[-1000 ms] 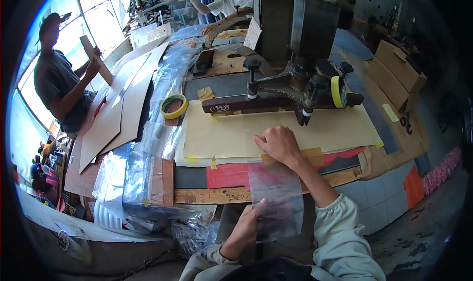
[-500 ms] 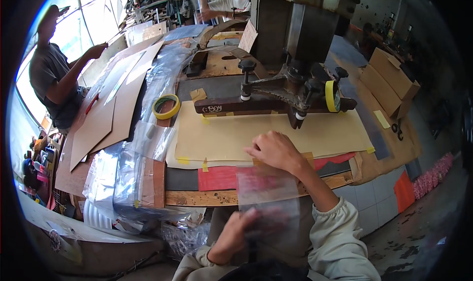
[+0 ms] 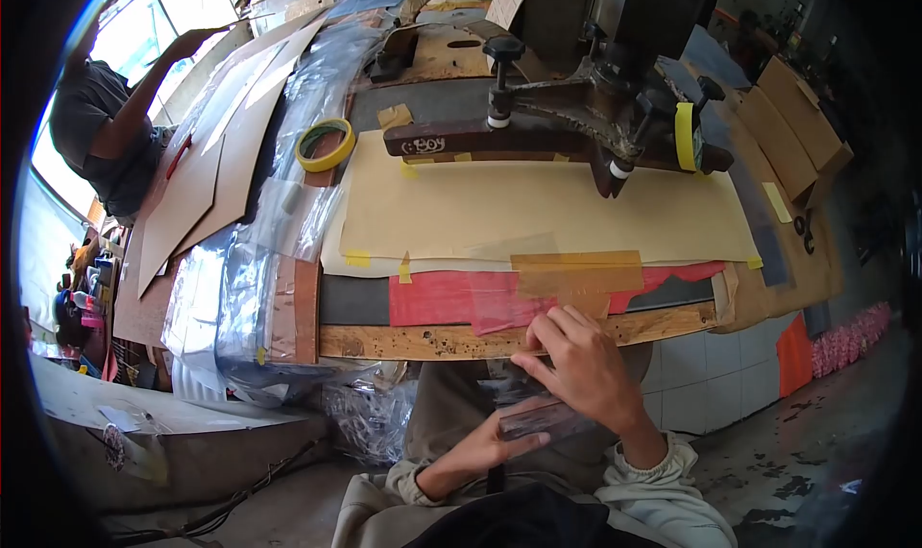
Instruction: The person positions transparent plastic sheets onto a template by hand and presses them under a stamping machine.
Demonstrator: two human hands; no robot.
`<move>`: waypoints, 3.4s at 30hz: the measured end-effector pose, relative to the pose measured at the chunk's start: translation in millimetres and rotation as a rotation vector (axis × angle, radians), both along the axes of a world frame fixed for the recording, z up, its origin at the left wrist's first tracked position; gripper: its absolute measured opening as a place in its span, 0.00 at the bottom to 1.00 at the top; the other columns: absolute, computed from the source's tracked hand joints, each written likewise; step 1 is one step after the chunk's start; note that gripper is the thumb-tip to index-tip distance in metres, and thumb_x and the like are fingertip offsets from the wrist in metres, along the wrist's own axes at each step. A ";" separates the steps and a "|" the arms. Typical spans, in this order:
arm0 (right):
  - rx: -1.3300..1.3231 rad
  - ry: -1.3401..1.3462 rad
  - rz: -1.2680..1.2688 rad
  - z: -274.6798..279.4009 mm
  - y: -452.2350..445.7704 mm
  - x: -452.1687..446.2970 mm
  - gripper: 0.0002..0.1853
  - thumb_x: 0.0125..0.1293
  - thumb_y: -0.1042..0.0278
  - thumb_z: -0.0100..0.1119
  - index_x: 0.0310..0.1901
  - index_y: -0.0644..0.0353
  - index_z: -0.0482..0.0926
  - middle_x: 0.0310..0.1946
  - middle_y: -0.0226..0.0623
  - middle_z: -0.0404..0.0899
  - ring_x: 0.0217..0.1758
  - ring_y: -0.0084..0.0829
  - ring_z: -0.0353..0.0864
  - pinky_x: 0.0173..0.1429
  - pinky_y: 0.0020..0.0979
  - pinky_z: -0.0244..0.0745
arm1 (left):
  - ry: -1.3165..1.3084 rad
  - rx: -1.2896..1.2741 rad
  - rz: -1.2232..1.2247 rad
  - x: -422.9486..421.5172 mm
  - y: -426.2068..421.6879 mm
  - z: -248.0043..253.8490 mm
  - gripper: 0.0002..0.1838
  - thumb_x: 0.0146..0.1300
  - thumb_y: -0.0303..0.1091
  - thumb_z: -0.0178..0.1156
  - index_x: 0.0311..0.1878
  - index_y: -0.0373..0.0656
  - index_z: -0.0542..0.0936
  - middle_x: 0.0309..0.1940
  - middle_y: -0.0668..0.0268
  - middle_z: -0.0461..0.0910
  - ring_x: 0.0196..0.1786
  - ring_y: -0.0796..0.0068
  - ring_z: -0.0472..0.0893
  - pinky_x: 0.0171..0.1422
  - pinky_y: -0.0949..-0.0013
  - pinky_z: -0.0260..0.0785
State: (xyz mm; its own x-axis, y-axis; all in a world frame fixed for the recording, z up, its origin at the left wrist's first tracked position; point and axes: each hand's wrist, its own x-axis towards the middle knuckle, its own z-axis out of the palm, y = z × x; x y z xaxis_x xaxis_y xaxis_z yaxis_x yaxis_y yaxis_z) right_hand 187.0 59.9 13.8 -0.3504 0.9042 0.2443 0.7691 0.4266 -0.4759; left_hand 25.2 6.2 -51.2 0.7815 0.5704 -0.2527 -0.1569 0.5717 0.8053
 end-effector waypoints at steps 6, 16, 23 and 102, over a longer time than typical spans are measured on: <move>-0.056 0.011 0.084 6.2 -35.0 -6.8 0.16 0.52 0.62 0.67 0.39 0.59 0.75 0.41 0.40 0.71 0.47 0.40 0.72 0.51 0.39 0.68 | 0.152 0.217 -0.070 -16.2 -6.8 -6.8 0.21 0.66 0.38 0.57 0.57 0.35 0.72 0.53 0.57 0.75 0.58 0.69 0.73 0.63 0.66 0.62; -0.458 0.063 0.296 -63.3 -77.5 8.5 0.23 0.64 0.54 0.54 0.56 0.57 0.73 0.62 0.47 0.66 0.69 0.41 0.61 0.70 0.50 0.51 | 0.259 0.635 -0.385 -36.5 -24.8 -26.9 0.22 0.65 0.40 0.56 0.57 0.36 0.72 0.44 0.49 0.79 0.48 0.53 0.78 0.52 0.59 0.68; -0.053 0.488 -0.085 -29.6 -68.7 19.6 0.12 0.63 0.62 0.57 0.43 0.61 0.80 0.44 0.42 0.81 0.50 0.41 0.79 0.55 0.38 0.72 | 0.067 0.691 -0.091 -32.2 5.1 1.0 0.28 0.66 0.36 0.53 0.68 0.41 0.62 0.49 0.52 0.79 0.50 0.59 0.81 0.52 0.67 0.70; 0.400 -0.278 -0.257 -10.9 62.7 -21.0 0.07 0.54 0.68 0.62 0.34 0.57 0.76 0.38 0.33 0.71 0.47 0.31 0.69 0.54 0.42 0.62 | 0.057 -0.149 0.215 -1.1 6.8 -48.2 0.23 0.73 0.42 0.44 0.52 0.29 0.76 0.49 0.58 0.79 0.53 0.73 0.76 0.60 0.72 0.65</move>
